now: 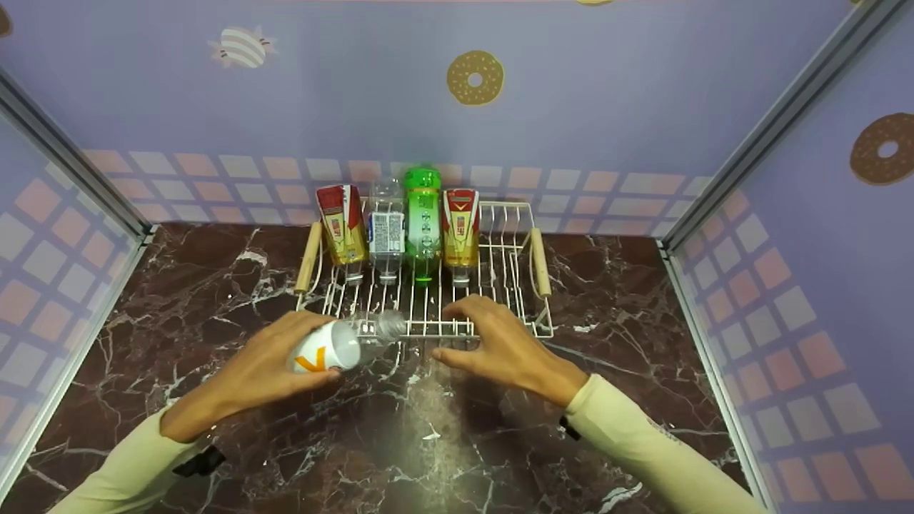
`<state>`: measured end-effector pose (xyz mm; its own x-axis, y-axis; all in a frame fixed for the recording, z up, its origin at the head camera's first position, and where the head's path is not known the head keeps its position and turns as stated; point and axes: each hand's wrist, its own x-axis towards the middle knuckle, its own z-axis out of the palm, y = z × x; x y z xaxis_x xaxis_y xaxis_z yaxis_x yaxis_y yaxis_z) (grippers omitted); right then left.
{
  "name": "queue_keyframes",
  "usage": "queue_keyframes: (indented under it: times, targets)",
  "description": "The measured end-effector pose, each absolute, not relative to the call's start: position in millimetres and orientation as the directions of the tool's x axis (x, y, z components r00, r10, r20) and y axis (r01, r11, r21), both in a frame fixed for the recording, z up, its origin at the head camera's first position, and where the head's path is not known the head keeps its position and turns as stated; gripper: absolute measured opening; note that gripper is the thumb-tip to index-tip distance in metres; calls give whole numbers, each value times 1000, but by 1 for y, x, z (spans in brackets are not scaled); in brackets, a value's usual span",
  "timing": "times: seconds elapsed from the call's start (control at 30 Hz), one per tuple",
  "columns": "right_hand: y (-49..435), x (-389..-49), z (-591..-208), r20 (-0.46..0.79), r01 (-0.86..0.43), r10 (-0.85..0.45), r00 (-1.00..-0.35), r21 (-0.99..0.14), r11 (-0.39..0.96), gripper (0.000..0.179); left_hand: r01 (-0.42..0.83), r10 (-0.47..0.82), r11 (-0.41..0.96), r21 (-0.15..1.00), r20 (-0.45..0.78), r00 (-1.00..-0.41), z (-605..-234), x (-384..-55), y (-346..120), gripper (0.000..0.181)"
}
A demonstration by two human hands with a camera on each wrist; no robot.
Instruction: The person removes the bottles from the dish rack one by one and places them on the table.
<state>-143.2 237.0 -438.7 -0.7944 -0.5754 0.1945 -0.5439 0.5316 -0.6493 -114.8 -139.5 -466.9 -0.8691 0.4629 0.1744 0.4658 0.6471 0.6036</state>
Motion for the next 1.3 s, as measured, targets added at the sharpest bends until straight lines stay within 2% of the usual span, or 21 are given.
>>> queue_keyframes:
  times: [0.37, 0.5, 1.03, 1.3]
  targets:
    - [244, -151, -445, 216, -541, -551, -806, -645, 539, 51, 360, 343, 669, 650, 159, -926, -463, -117, -164, 75]
    - [245, -154, -446, 231, -549, -547, -805, -639, 539, 47, 366, 314, 670, 646, 200, -928, -464, -119, -170, 73]
    - [251, -162, -452, 225, -525, -526, -820, -660, 537, 52, 383, 161, 613, 691, 364, -917, -477, -130, -194, 70]
    - [252, -165, -456, 203, -496, -503, -840, -665, 559, 53, 309, 29, 588, 747, 362, -932, -490, -134, -208, 76]
